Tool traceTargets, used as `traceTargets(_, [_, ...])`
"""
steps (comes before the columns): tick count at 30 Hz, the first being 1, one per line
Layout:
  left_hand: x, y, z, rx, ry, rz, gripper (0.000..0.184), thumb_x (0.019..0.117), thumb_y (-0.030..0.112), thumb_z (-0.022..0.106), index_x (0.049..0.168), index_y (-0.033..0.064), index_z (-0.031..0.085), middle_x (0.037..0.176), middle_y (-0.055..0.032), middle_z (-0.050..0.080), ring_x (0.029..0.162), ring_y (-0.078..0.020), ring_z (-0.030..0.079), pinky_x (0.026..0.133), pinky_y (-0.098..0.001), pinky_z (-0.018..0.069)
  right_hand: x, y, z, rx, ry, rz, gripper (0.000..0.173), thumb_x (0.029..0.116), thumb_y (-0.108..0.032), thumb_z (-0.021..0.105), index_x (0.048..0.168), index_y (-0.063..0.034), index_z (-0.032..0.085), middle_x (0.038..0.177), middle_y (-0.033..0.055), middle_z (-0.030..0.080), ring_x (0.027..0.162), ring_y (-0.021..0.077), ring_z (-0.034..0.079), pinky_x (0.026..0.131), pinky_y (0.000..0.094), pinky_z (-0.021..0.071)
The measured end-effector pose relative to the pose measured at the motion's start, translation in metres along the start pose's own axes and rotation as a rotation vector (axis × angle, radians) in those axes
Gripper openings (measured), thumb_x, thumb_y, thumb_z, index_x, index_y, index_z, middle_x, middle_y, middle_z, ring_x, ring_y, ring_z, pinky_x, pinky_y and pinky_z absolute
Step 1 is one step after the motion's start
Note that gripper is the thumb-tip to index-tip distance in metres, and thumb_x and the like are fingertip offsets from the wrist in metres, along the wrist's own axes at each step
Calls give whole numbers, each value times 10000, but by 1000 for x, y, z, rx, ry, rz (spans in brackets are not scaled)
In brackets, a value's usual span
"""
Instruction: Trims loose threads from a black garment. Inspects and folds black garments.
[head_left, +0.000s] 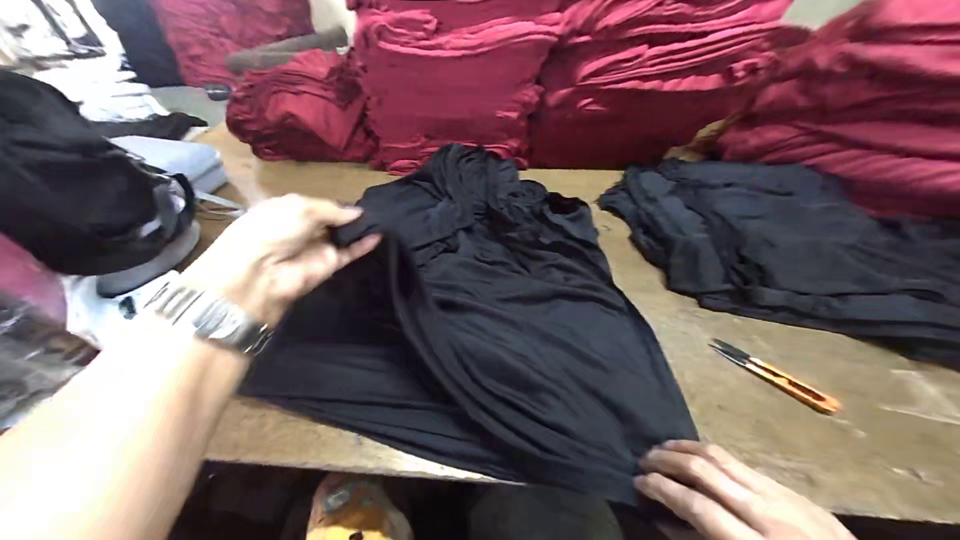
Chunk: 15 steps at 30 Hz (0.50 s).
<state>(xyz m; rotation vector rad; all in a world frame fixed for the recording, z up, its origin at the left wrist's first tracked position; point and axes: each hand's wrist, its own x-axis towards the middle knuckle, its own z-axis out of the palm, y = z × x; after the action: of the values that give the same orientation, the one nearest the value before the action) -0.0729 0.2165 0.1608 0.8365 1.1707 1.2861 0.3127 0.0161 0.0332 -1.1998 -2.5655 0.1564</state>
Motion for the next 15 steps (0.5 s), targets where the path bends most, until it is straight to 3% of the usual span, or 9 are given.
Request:
traceTargets(2, [8,13,20,-110,-85,120,218,985,-24,537,1201,13,529,1030,-121,669,857,-182,711,782,-324,625,0,13,-2,102,90,24,169,971,-141,664,1058,1,694,1060,242,693,1051,380,664,915,478,547])
traceTargets(4, [18,16,24,-187,-155,204,119,1000,-9,546,1114,24,559,964,-103,675,832,-173,713,792,-315,630,-1,27,-11,354,148,49,211,967,-156,703,996,53,703,1011,247,701,1011,314,666,927,413,535])
traceTargets(6, [28,4,16,-4,-141,155,113,1025,73,517,1103,41,593,900,-68,693,768,-144,705,729,-290,618,-3,38,-19,579,168,88,219,949,-122,718,1000,90,698,1046,215,711,1045,215,670,957,350,536])
traceTargets(7, [32,-7,10,163,-83,89,145,1037,118,499,1115,44,597,878,-63,689,726,-143,692,678,-294,607,-5,39,-23,639,197,139,182,952,-83,695,1033,80,691,1066,159,720,1048,151,671,953,322,542])
traceTargets(9, [42,-37,-8,464,57,-52,254,1040,193,548,1225,27,601,972,-129,695,752,-211,705,654,-379,616,-9,36,-31,682,299,320,176,953,-13,638,1125,-28,669,1024,-47,729,928,7,673,841,237,571])
traceTargets(10, [45,-52,-18,562,94,-92,326,1025,215,602,1286,19,595,1084,-178,682,854,-267,700,714,-448,604,-8,35,-34,702,349,399,243,941,18,612,1165,-72,636,993,-97,728,840,-14,669,744,208,572])
traceTargets(11, [46,-63,-27,621,106,-102,371,1013,218,635,1316,9,592,1161,-213,665,945,-310,691,773,-502,591,-7,37,-37,722,386,440,277,932,31,590,1166,-115,615,965,-118,724,749,-24,650,638,178,548])
traceTargets(13, [43,-73,-37,664,114,-95,311,1001,213,667,1236,13,629,1140,-192,661,968,-286,676,808,-497,578,-6,49,-38,738,407,376,257,918,8,564,1081,-169,655,961,-98,701,661,-22,590,540,154,488])
traceTargets(15, [41,-75,-34,710,65,-51,216,984,190,696,1121,25,677,1057,-155,699,904,-250,704,780,-459,599,-8,61,-38,663,294,214,222,950,-94,547,985,-186,746,963,-58,696,721,-4,593,615,171,508])
